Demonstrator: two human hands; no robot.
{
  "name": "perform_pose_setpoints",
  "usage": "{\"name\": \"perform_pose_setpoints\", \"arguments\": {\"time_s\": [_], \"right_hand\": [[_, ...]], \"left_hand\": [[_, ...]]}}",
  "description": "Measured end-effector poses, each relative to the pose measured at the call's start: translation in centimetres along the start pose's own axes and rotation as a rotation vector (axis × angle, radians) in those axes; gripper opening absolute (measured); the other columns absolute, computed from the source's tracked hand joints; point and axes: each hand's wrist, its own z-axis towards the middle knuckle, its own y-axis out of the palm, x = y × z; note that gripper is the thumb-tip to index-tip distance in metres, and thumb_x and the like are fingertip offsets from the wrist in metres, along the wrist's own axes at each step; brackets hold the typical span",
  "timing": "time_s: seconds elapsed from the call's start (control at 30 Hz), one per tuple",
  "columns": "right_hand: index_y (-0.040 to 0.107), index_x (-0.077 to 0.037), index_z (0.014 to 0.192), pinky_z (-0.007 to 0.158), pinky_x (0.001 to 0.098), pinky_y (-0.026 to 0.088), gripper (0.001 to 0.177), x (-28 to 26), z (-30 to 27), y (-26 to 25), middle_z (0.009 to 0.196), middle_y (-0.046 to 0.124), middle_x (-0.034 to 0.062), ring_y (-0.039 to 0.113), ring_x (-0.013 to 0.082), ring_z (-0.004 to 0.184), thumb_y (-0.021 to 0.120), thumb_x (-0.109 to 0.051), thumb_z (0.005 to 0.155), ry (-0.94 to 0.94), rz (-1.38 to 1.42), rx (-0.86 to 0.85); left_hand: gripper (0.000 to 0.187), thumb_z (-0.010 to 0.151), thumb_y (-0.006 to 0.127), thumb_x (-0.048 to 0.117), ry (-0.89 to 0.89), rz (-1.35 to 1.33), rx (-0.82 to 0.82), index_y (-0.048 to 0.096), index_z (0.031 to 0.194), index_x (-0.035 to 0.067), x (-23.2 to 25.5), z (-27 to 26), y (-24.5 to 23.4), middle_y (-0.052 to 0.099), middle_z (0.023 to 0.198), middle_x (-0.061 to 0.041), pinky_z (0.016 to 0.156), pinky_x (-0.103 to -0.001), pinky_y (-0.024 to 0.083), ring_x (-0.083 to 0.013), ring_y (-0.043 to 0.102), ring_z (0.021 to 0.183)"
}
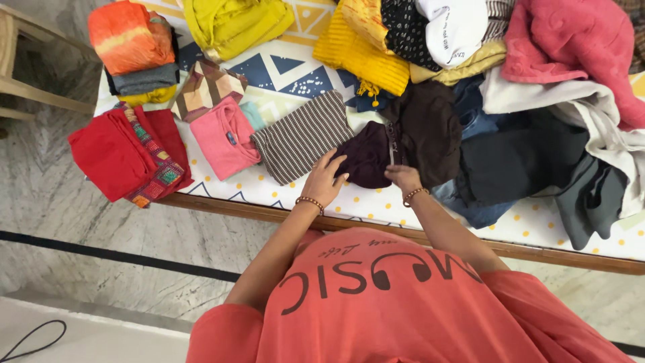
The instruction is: The person folds several garments on a bed, including a dark green pair of pants, a striped shirt, a maroon t-shirt, a brown t-shirt, and a black patterned top. Each item is smoothed, folded into a compact rectangle, and placed in a neat stack on the bed.
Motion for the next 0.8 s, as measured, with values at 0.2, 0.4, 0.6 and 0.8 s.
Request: {"name": "perform_pose_setpoints", "arguments": {"time_s": [0.2, 0.4, 0.6, 0.8], "right_hand": [[0.075, 0.001, 0.102, 0.071, 0.0240, 0.051, 0.018, -9.1, -3.3, 2.5, 0.092, 0.073, 0.0054, 0.065, 0.0126, 0.079, 0.077, 0.003, 0.085, -0.266, 0.202, 0.006], [0.072, 0.001, 0.100, 0.081, 0.0221, 0.056, 0.012, -19.1, -12.8, 9.7, 0.094, 0.074, 0.0024, 0.069, 0.0086, 0.086, 0.075, 0.002, 0.089, -0.553, 0.122, -0.193], [0.067, 0.000, 0.120, 0.091, 0.0254, 0.056, 0.024, -23.9, -17.4, 12.7, 0.114, 0.071, 0.0045, 0.068, 0.0104, 0.102, 0.071, 0.001, 0.097, -0.759, 0.118, -0.207], [0.049, -0.003, 0.145, 0.111, 0.0345, 0.045, 0.066, -24.2, -17.0, 12.6, 0.140, 0.061, 0.0088, 0.057, 0.0177, 0.130, 0.079, -0.007, 0.086, -0.681, -0.183, -0.116]], "left_hand": [[0.061, 0.089, 0.074, 0.029, -0.031, -0.030, -0.054, 0.053, 0.144, 0.014, 2.5, 0.9, -1.2, 0.047, 0.153, -0.014, 0.115, -0.046, 0.039, -0.0382, 0.047, 0.137], [0.086, 0.074, 0.083, 0.030, 0.051, -0.352, -0.011, 0.040, 0.145, 0.004, 3.6, 5.8, -0.8, 0.054, 0.136, -0.023, 0.106, -0.046, 0.043, -0.0421, 0.052, 0.126], [0.047, 0.091, 0.054, 0.019, -0.159, -0.404, -0.016, 0.063, 0.135, 0.005, -1.6, 11.9, -1.9, 0.072, 0.114, -0.020, 0.093, -0.044, 0.053, -0.0373, 0.068, 0.109], [0.047, 0.109, 0.050, 0.036, -0.159, -1.673, -0.395, 0.059, 0.139, 0.002, -2.5, 12.8, -10.0, 0.071, 0.127, -0.011, 0.101, -0.040, 0.056, -0.0240, 0.068, 0.115]]}}
